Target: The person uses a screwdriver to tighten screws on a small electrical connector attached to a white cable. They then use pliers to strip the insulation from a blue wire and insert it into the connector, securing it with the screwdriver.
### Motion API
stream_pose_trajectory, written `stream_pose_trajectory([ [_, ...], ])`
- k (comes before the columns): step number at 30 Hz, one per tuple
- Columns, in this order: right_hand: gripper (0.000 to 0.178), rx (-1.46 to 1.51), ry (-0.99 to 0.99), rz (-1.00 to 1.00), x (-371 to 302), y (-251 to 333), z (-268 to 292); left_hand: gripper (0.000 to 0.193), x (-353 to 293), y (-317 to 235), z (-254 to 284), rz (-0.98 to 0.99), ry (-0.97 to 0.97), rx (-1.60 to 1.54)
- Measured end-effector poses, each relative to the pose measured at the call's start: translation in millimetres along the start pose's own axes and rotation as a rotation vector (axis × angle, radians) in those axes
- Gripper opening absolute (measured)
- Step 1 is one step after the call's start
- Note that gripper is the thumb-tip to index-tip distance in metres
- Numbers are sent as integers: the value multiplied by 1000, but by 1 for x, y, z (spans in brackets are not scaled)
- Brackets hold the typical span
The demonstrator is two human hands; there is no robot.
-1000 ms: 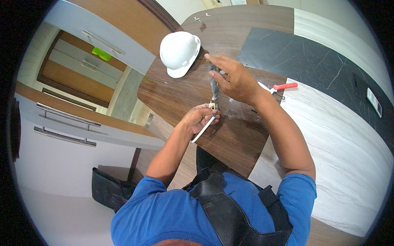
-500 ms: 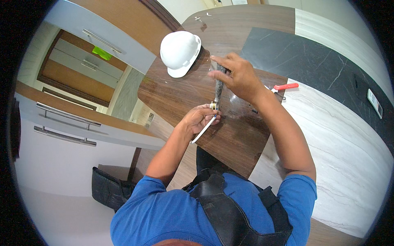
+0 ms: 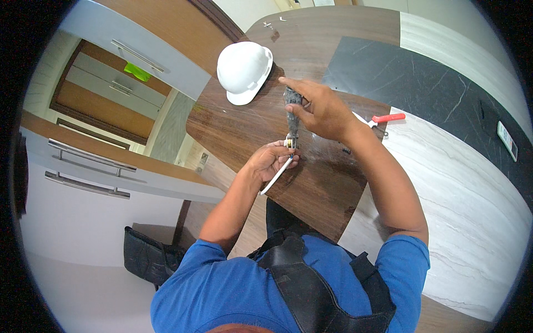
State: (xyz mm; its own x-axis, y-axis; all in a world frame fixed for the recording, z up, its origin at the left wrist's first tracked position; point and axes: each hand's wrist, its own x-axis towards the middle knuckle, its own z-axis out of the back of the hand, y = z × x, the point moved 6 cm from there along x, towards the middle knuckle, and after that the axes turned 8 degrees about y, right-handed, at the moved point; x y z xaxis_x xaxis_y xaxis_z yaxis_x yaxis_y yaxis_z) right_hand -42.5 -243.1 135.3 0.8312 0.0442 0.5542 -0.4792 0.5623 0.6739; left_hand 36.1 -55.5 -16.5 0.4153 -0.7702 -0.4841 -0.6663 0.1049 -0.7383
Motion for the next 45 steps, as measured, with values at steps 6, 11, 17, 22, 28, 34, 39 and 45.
stream_pose_trajectory([
  [6, 54, -13, -57, 50, 2, 7, 5, 22, 1, 1, 5, -8, 2, -1],
  [11, 54, -17, -60, 65, 1, 2, 0, 15, -1, -2, 0, -12, 12, 18],
  [17, 53, 25, -23, 9, 2, 12, 6, 15, -2, -1, 0, -16, 8, -20],
  [22, 54, 10, -63, 50, 1, 7, 1, 16, -5, -4, -6, -24, -20, -3],
  [28, 54, -31, -70, 48, 2, 0, 2, 15, -2, -2, -2, -30, 6, -20],
  [34, 52, -11, -44, 113, 3, 1, 1, 13, 0, -1, -1, -20, 8, 25],
  [39, 48, 10, 36, 124, 3, 8, -1, 13, 1, 1, 0, 5, 19, 35],
  [45, 40, 4, -117, 236, 3, 13, 0, 16, 0, 0, 2, 10, 7, 12],
])
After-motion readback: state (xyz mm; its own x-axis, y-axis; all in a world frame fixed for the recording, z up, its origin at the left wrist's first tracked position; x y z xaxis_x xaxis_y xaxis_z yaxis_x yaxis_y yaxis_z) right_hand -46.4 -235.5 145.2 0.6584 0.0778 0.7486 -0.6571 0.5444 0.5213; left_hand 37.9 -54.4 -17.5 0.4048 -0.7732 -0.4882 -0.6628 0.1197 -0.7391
